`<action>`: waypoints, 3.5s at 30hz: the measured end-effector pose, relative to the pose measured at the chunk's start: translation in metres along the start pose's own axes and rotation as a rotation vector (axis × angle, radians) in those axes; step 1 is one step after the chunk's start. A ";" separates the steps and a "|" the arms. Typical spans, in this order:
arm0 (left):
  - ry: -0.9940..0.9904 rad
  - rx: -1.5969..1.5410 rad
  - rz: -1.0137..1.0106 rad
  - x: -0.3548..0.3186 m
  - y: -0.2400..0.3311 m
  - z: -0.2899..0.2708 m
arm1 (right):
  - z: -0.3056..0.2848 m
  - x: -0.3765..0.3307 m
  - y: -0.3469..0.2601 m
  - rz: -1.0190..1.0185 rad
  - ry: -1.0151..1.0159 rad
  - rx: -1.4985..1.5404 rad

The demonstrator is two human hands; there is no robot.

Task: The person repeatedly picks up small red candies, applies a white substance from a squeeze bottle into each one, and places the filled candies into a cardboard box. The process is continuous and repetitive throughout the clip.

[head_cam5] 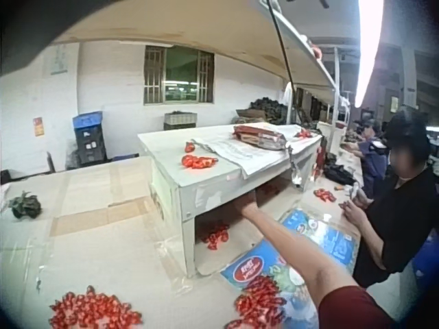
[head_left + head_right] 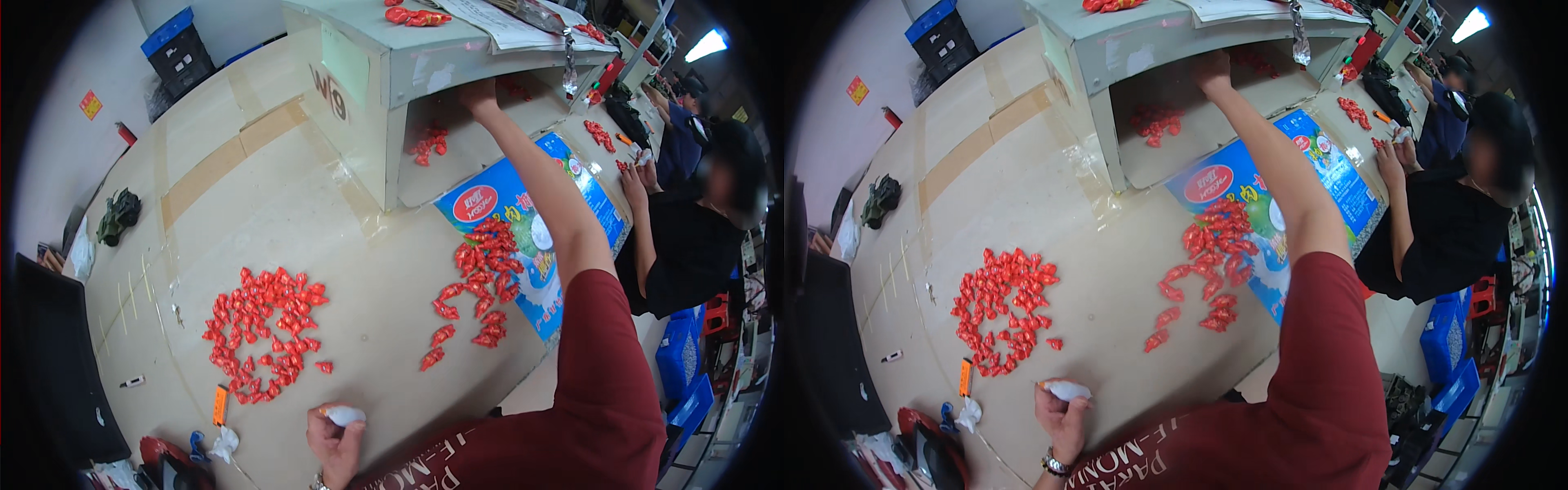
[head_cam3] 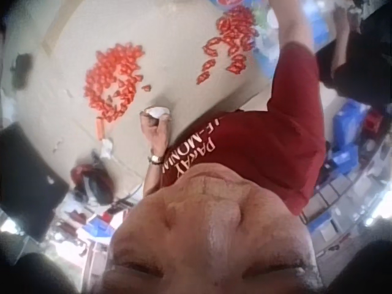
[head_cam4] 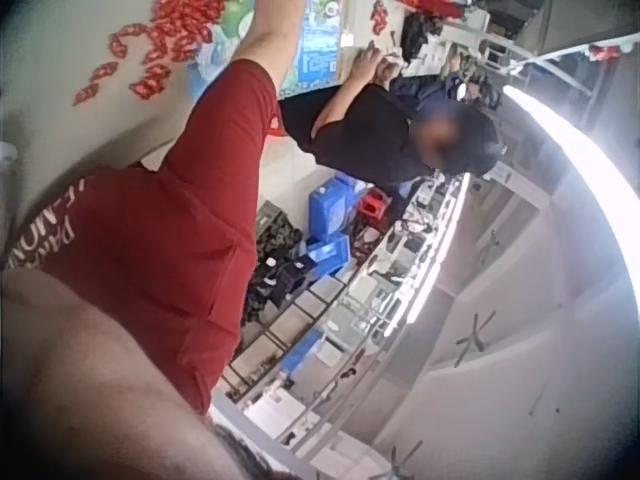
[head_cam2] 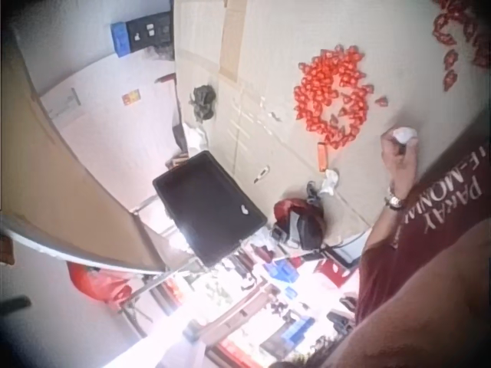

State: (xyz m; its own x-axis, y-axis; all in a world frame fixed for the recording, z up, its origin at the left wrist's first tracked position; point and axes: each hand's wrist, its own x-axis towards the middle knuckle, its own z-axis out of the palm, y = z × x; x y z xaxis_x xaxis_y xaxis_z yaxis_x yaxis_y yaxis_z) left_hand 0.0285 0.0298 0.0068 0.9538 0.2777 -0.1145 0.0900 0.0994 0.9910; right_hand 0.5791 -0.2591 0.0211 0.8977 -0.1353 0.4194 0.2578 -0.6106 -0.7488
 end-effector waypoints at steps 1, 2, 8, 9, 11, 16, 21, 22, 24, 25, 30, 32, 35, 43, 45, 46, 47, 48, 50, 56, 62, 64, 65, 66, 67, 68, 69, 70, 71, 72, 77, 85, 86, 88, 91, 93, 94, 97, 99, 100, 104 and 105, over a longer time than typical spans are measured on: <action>0.001 -0.008 -0.005 0.001 0.002 -0.001 | -0.013 -0.026 -0.035 0.109 -0.111 0.116; 0.015 -0.016 -0.029 -0.003 0.001 -0.003 | -0.023 -0.059 -0.068 0.176 -0.215 0.215; 0.007 -0.057 0.025 0.006 -0.002 -0.006 | -0.068 -0.282 -0.197 0.072 -0.647 0.339; 0.032 -0.104 0.037 0.004 -0.001 -0.005 | -0.065 -0.316 -0.201 -0.091 -0.672 0.392; 0.078 -0.182 0.071 0.008 0.004 -0.004 | -0.051 -0.373 -0.196 -0.376 -0.656 0.427; 0.192 -0.222 0.168 -0.002 0.009 -0.012 | -0.036 -0.427 -0.185 -0.774 -0.420 0.046; 0.216 -0.198 0.229 -0.026 0.011 -0.025 | -0.039 -0.389 -0.155 -0.910 -0.288 -0.214; 0.227 -0.196 0.234 -0.029 0.011 -0.026 | -0.041 -0.378 -0.145 -0.905 -0.268 -0.246; 0.243 -0.201 0.228 -0.035 0.015 -0.024 | -0.041 -0.352 -0.126 -0.898 -0.234 -0.293; 0.254 -0.209 0.217 -0.039 0.014 -0.025 | -0.043 -0.340 -0.116 -0.911 -0.206 -0.326; 0.225 -0.153 0.197 -0.047 0.006 -0.022 | -0.053 -0.299 -0.089 -0.763 -0.175 -0.258; 0.199 -0.114 0.183 -0.048 0.003 -0.022 | -0.049 -0.304 -0.106 -0.753 -0.192 -0.169; 0.214 -0.087 0.181 -0.052 0.003 -0.025 | -0.041 -0.362 -0.161 -0.882 -0.295 -0.047; 0.176 -0.048 0.191 -0.046 -0.002 -0.016 | -0.033 -0.420 -0.198 -0.917 -0.577 -0.109; 0.170 -0.054 0.210 -0.046 -0.002 -0.012 | -0.041 -0.415 -0.197 -0.920 -0.609 -0.056; 0.167 -0.057 0.219 -0.045 -0.002 -0.010 | -0.041 -0.414 -0.194 -0.876 -0.638 0.014; 0.159 -0.085 0.215 -0.044 -0.002 -0.008 | -0.042 -0.411 -0.192 -0.831 -0.662 0.081; 0.151 -0.114 0.211 -0.043 -0.001 -0.005 | -0.042 -0.409 -0.190 -0.784 -0.686 0.148; 0.134 -0.149 0.191 -0.039 0.003 0.000 | -0.042 -0.401 -0.186 -0.471 -0.878 0.388; 0.103 -0.199 0.163 -0.026 0.012 0.016 | -0.057 -0.406 -0.206 -0.424 -0.779 0.657; 0.039 -0.065 0.170 -0.015 0.017 0.033 | -0.082 -0.441 -0.222 0.107 -0.945 0.831; 0.057 0.103 0.277 -0.010 0.011 0.026 | -0.082 -0.440 -0.216 0.158 -0.865 0.915; 0.083 0.298 0.327 -0.005 0.014 0.015 | -0.083 -0.437 -0.213 0.180 -0.839 0.920; 0.107 0.491 0.374 0.000 0.018 0.005 | -0.086 -0.431 -0.211 0.204 -0.813 0.923; 0.153 0.690 0.496 0.010 0.024 -0.004 | -0.088 -0.426 -0.208 0.228 -0.786 0.925; 0.124 0.796 0.576 0.021 0.024 -0.015 | -0.089 -0.421 -0.203 0.200 -0.761 0.923; 0.098 0.900 0.656 0.034 0.023 -0.026 | -0.087 -0.416 -0.196 0.171 -0.740 0.919; 0.070 1.004 0.736 0.044 0.023 -0.031 | -0.085 -0.413 -0.191 0.141 -0.719 0.915; 0.048 1.007 0.739 0.052 0.020 -0.032 | -0.083 -0.411 -0.189 0.101 -0.676 0.906; 0.027 1.009 0.741 0.058 0.016 -0.032 | -0.085 -0.410 -0.190 0.093 -0.675 0.893; -0.144 1.110 0.653 0.070 0.017 -0.029 | -0.091 -0.406 -0.186 0.059 -0.645 0.803; -0.042 0.756 0.473 0.046 0.025 -0.027 | -0.099 -0.410 -0.198 0.038 -0.602 0.806; -0.021 0.533 0.403 0.036 0.026 -0.026 | -0.099 -0.413 -0.200 0.051 -0.597 0.808; 0.019 0.085 0.253 0.015 0.023 -0.019 | -0.100 -0.419 -0.202 0.086 -0.604 0.881; 0.029 -0.258 0.088 -0.012 0.021 -0.011 | -0.103 -0.427 -0.204 0.120 -0.629 0.949; 0.034 -0.415 0.061 -0.023 0.012 -0.009 | -0.104 -0.431 -0.205 0.116 -0.655 1.018; 0.026 -0.465 0.059 -0.027 0.009 -0.008 | -0.104 -0.433 -0.205 0.106 -0.668 1.070; 0.002 -0.591 0.047 -0.034 0.002 -0.003 | -0.104 -0.440 -0.208 0.105 -0.632 1.164; -0.001 -0.625 0.035 -0.036 -0.001 0.000 | -0.102 -0.442 -0.209 0.110 -0.616 1.209; 0.002 -0.625 0.016 -0.038 0.000 0.001 | -0.101 -0.443 -0.208 0.110 -0.621 1.227; -0.050 -0.646 -0.044 -0.041 0.001 -0.001 | -0.097 -0.447 -0.211 0.060 -0.599 1.191; -0.070 -0.655 -0.056 -0.041 0.000 -0.003 | -0.095 -0.448 -0.211 0.034 -0.603 1.184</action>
State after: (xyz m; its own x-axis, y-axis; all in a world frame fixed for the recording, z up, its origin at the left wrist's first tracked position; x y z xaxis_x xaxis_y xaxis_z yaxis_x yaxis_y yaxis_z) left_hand -0.0116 0.0214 0.0115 0.9712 0.1940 -0.1381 -0.0312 0.6785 0.7339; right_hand 0.0887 -0.1440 0.0406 0.8474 0.4154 0.3307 0.1101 0.4717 -0.8749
